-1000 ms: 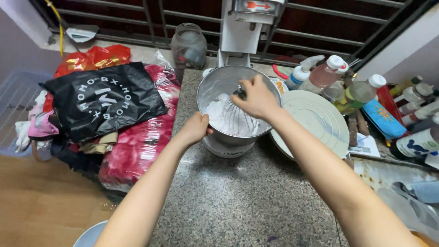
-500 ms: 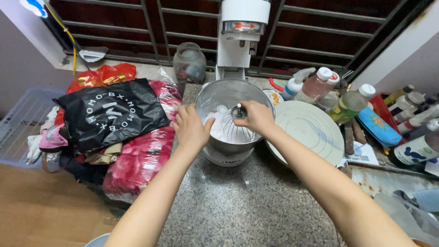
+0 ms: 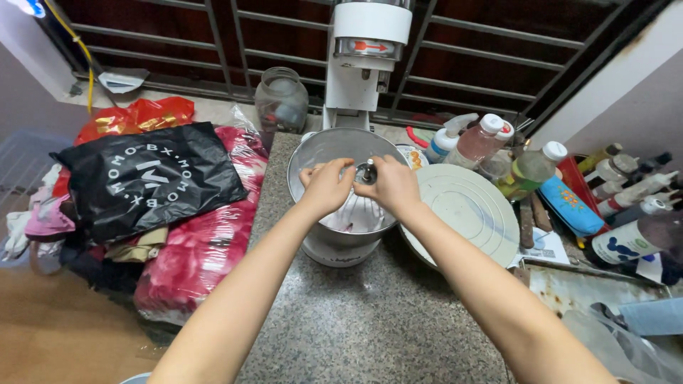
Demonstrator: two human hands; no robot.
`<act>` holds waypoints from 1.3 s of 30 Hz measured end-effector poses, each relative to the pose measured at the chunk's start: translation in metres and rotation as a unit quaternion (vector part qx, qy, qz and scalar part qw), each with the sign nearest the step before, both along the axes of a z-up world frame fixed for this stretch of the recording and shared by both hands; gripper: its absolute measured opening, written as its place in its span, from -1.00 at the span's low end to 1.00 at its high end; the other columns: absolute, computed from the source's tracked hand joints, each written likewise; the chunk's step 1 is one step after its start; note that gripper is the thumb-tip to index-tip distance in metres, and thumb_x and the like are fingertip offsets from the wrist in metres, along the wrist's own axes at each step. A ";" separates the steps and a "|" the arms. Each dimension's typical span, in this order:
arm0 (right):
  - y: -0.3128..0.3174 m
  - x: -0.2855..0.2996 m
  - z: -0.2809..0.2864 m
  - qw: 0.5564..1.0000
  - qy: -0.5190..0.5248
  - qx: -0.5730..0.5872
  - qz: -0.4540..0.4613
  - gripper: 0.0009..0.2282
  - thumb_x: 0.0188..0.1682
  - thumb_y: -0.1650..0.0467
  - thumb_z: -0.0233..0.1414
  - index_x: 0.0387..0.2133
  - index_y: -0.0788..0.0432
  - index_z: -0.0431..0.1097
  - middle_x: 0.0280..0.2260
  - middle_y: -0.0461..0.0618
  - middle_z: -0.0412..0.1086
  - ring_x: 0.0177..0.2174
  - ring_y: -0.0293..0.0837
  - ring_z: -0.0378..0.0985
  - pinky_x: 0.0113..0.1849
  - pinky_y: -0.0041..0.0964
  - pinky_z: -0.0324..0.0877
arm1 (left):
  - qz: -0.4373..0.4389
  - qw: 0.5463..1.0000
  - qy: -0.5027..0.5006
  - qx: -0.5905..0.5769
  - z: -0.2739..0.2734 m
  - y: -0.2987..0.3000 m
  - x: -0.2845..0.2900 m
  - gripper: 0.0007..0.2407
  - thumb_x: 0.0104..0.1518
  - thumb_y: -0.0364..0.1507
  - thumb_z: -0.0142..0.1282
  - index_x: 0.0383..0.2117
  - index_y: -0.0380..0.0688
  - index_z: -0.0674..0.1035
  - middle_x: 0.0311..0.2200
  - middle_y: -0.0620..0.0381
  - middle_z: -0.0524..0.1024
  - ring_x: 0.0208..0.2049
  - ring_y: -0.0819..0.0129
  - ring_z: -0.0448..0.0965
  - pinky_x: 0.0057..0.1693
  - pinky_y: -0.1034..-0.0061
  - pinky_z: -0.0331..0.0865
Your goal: Pouring whipping cream into a mixer bowl and searching through storage bins for cake decorations.
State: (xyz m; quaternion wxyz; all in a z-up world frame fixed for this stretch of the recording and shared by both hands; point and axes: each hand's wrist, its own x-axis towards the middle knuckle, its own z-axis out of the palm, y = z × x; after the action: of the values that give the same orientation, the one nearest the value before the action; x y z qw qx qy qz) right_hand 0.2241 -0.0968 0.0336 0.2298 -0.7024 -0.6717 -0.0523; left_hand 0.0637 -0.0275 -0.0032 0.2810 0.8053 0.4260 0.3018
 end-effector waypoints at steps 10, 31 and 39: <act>0.057 0.002 0.069 0.995 0.080 0.017 -0.065 -0.40 -0.33 -0.04 0.26 -0.49 0.34 0.55 -0.48 0.33 0.51 -0.39 0.20 0.61 -0.29 0.00 0.48 | 0.058 0.996 -0.059 0.021 0.061 0.046 0.015 -0.56 0.29 -0.05 -0.24 -0.16 -0.01 0.69 -0.33 0.01 0.65 -0.04 0.19 0.51 0.22 0.16 -0.11; 0.060 0.013 0.101 0.971 0.153 -0.086 -0.162 -0.41 -0.44 -0.06 0.29 -0.81 0.32 0.47 -0.70 0.11 0.46 -0.60 -0.02 0.60 -0.42 -0.13 0.48 | 0.013 0.985 0.030 -0.169 0.055 0.099 0.057 -0.29 0.24 0.13 -0.62 0.01 0.00 0.64 0.07 -0.11 0.56 0.25 -0.03 0.39 0.36 0.08 -0.12; 0.061 0.007 0.110 0.967 0.143 -0.084 -0.194 -0.34 -0.51 -0.08 0.32 -0.58 0.38 0.53 -0.49 0.19 0.55 -0.40 0.08 0.66 -0.29 -0.05 0.52 | -0.003 0.968 -0.083 -0.236 0.029 0.114 0.063 -0.29 0.24 0.14 -0.55 0.10 -0.10 0.58 0.17 -0.15 0.47 0.31 -0.10 0.25 0.42 -0.07 -0.34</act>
State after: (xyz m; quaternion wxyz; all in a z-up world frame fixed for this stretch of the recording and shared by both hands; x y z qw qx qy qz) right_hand 0.2307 -0.0363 0.1431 0.2488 -0.8362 -0.4847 0.0620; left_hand 0.1266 0.0868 0.0261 0.4982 0.6895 0.4581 0.2579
